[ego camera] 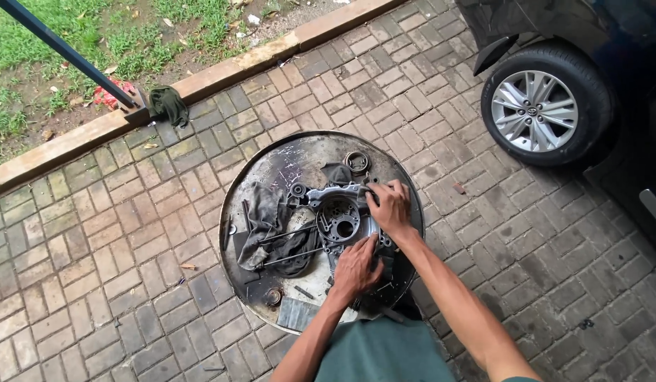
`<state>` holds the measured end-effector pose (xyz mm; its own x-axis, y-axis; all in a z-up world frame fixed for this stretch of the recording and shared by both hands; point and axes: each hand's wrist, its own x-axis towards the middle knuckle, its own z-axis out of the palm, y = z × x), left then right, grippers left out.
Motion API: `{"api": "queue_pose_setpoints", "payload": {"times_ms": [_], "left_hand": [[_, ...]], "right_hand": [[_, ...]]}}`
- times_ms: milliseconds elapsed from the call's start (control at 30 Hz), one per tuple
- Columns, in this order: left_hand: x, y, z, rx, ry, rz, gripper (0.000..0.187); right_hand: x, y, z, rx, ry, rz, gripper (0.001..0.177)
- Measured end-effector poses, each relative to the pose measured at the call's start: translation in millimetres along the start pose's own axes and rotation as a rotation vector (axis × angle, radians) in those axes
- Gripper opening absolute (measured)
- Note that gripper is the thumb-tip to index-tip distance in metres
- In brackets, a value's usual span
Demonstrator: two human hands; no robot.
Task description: The person cleans a metal mechanical part, likely a brake caliper, using a sanding block. They hold the part on a metal barrel lid and rub the sanding block against its surface to remove grime and smooth the metal.
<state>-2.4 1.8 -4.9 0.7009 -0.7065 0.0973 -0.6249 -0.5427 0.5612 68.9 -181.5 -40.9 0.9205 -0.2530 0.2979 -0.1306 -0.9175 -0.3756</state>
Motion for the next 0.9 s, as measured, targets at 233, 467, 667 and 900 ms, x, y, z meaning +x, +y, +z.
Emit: {"api": "queue_pose_setpoints", "payload": {"times_ms": [233, 467, 667, 900], "left_hand": [[1.8, -0.2, 0.0, -0.014, 0.009, 0.006, 0.066], [-1.8, -0.4, -1.5, -0.020, 0.018, -0.009, 0.062], [-1.7, -3.3, 2.1, -0.023, 0.009, -0.004, 0.062], [-0.1, 2.6, -7.2, -0.015, 0.041, 0.021, 0.060]], "right_hand": [[-22.7, -14.8, -17.3, 0.631, 0.091, 0.462, 0.021], [-29.6, 49.2, 22.7, 1.327, 0.408, 1.112, 0.017], [-32.6, 59.0, -15.7, 1.148, 0.594, 0.913, 0.007], [2.4, 8.5, -54.6, 0.929, -0.015, 0.510, 0.015]]}}
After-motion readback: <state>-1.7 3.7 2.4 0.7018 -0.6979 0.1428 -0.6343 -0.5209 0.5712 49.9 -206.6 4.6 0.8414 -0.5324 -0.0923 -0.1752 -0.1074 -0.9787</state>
